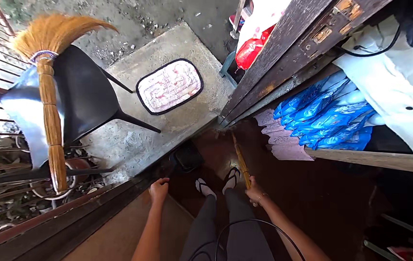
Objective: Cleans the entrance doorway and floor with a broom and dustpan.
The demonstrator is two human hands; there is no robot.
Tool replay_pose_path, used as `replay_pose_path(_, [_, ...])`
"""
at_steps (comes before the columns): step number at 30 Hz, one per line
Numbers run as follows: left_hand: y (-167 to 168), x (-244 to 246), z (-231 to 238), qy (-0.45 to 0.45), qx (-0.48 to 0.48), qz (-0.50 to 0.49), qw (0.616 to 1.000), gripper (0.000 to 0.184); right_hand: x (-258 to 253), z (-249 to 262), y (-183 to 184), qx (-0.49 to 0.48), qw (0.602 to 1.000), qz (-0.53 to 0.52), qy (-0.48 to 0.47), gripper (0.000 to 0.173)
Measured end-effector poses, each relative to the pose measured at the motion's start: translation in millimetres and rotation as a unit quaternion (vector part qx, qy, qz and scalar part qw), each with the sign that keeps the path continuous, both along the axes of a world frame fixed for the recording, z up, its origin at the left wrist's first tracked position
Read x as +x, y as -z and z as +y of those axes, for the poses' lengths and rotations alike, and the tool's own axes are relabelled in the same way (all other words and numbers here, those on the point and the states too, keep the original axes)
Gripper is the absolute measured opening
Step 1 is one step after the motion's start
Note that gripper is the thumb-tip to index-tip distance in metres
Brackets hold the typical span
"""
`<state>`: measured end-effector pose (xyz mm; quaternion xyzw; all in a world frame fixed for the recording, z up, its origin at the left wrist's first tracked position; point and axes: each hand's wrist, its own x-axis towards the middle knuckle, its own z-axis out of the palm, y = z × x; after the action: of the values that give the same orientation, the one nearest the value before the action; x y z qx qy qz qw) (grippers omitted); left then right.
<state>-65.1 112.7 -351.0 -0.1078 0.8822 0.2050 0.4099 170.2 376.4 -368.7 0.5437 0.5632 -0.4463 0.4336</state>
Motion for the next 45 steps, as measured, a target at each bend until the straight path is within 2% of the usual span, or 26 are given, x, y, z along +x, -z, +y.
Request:
replay_pose_path(4, [3.3,-3.8,13.5,0.016,-0.020,0.003,1.000,0.030,-24.6,-46.4,33.0,-0.085,0.995,0.033,-0.031,0.076])
replay_pose_path(7, [1.9,-6.3,11.4,0.019,-0.024,-0.005,1.000,0.030,-24.8,-63.0,19.3,-0.128,0.990,0.064,-0.007,0.068])
replay_pose_path(9, [-0.1,-7.4,2.8,0.015,-0.018,-0.005,1.000,0.030,-12.2,-46.9,3.4,-0.133,0.987,0.090,0.010,0.067])
replay_pose_path(11, [0.9,-6.4,-12.5,0.010,-0.009,-0.004,1.000,0.030,8.0,-23.5,-13.3,-0.109,0.989,0.100,0.024,0.068])
replay_pose_path(14, [0.8,-2.4,-34.0,-0.004,0.006,0.006,1.000,0.030,30.2,3.1,-33.4,-0.026,0.997,0.048,0.053,0.070])
replay_pose_path(17, [-2.6,0.9,-35.9,-0.003,0.004,0.007,1.000,0.030,38.3,12.1,-15.3,0.036,0.994,-0.019,0.106,0.073])
replay_pose_path(19, [-2.3,3.6,-28.0,0.010,-0.008,0.000,1.000,0.030,33.4,2.4,5.1,0.030,0.992,-0.030,0.116,0.074])
replay_pose_path(22, [-0.4,1.4,-17.0,0.016,-0.023,-0.001,1.000,0.029,11.6,-46.7,19.5,-0.044,0.997,0.003,0.061,0.074])
replay_pose_path(25, [-4.8,-1.0,-12.8,0.011,-0.029,-0.010,0.999,0.030,-15.5,-85.1,9.7,-0.119,0.992,0.034,0.026,0.068])
replay_pose_path(28, [-3.9,-1.0,-26.5,-0.005,-0.018,-0.002,1.000,0.029,-27.0,-72.6,-9.1,-0.152,0.986,0.066,0.035,0.065])
replay_pose_path(32, [-1.4,6.8,-62.2,-0.050,0.026,0.008,0.998,0.029,-34.3,-28.1,-30.8,-0.080,0.992,0.096,0.026,0.066])
replay_pose_path(34, [-4.1,13.3,-78.3,-0.083,0.030,0.021,0.996,0.030,-48.8,-13.1,-25.5,-0.016,0.995,0.094,-0.004,0.068])
replay_pose_path(36, [-5.2,17.4,-88.5,-0.110,0.034,0.030,0.993,0.031,-68.9,-5.5,-3.2,0.017,0.996,0.084,-0.019,0.071])
replay_pose_path(38, [0.5,20.0,-93.4,-0.123,0.034,0.035,0.991,0.031,-86.0,-14.3,20.3,0.006,0.996,0.079,-0.047,0.076])
replay_pose_path(40, [8.5,20.4,-91.4,-0.120,0.024,0.034,0.992,0.031,-92.7,-41.8,30.1,-0.043,0.990,0.069,-0.118,0.079])
replay_pose_path(43, [11.2,15.9,-83.0,-0.107,0.006,0.025,0.994,0.030,-85.9,-82.0,31.9,-0.107,0.975,0.063,-0.184,0.079])
replay_pose_path(45, [8.9,14.9,-83.5,-0.098,0.002,0.017,0.995,0.030,-73.9,-86.1,24.1,-0.140,0.968,0.065,-0.196,0.074])
